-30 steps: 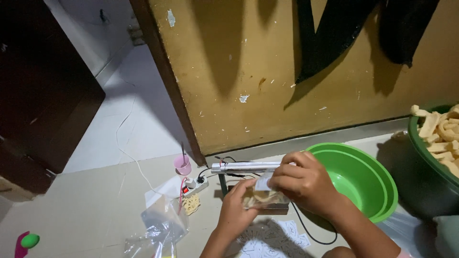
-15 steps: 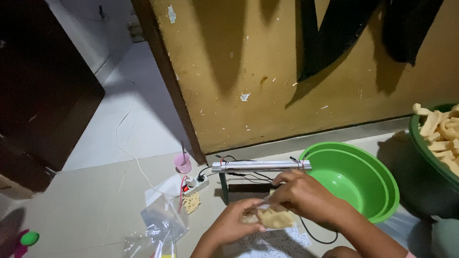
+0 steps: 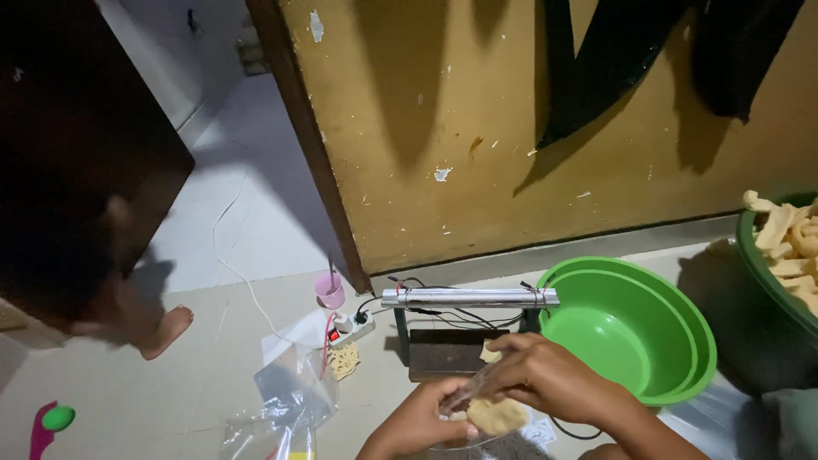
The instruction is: Packaging small food items and labels into plastic bags and sealing them with a heat sealer.
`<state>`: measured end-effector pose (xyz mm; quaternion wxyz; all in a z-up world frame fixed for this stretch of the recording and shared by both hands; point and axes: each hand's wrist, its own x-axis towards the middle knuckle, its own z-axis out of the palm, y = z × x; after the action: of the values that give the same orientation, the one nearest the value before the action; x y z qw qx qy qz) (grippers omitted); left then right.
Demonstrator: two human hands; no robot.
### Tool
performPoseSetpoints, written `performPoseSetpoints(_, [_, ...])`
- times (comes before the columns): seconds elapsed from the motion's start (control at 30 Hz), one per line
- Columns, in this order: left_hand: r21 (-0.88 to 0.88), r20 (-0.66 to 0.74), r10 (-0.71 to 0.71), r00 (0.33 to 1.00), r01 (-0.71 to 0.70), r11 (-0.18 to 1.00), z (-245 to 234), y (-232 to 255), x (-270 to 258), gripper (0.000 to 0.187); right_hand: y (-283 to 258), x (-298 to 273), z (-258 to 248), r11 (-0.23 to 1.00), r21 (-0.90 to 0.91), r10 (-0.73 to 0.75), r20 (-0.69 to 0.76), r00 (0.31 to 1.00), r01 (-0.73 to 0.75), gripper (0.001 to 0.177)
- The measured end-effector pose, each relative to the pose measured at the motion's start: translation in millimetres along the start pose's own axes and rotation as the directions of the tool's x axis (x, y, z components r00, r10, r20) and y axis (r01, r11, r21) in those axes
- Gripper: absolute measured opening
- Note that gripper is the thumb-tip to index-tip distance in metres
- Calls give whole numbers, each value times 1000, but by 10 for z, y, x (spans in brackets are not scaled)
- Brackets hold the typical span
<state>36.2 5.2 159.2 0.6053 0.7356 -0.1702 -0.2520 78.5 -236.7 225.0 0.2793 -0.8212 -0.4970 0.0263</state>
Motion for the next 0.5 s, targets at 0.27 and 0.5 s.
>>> performPoseSetpoints(0.27, [110,-17,-79,997,80,991,84,109,-29,70,80,-44,205,998,-47,-37,92,995,42,36])
performPoseSetpoints(0.5, [-12,-12,-168,986,168,986,46,130,-37,66,-46,-54,-20,1000,15,24,64,998,-25,30])
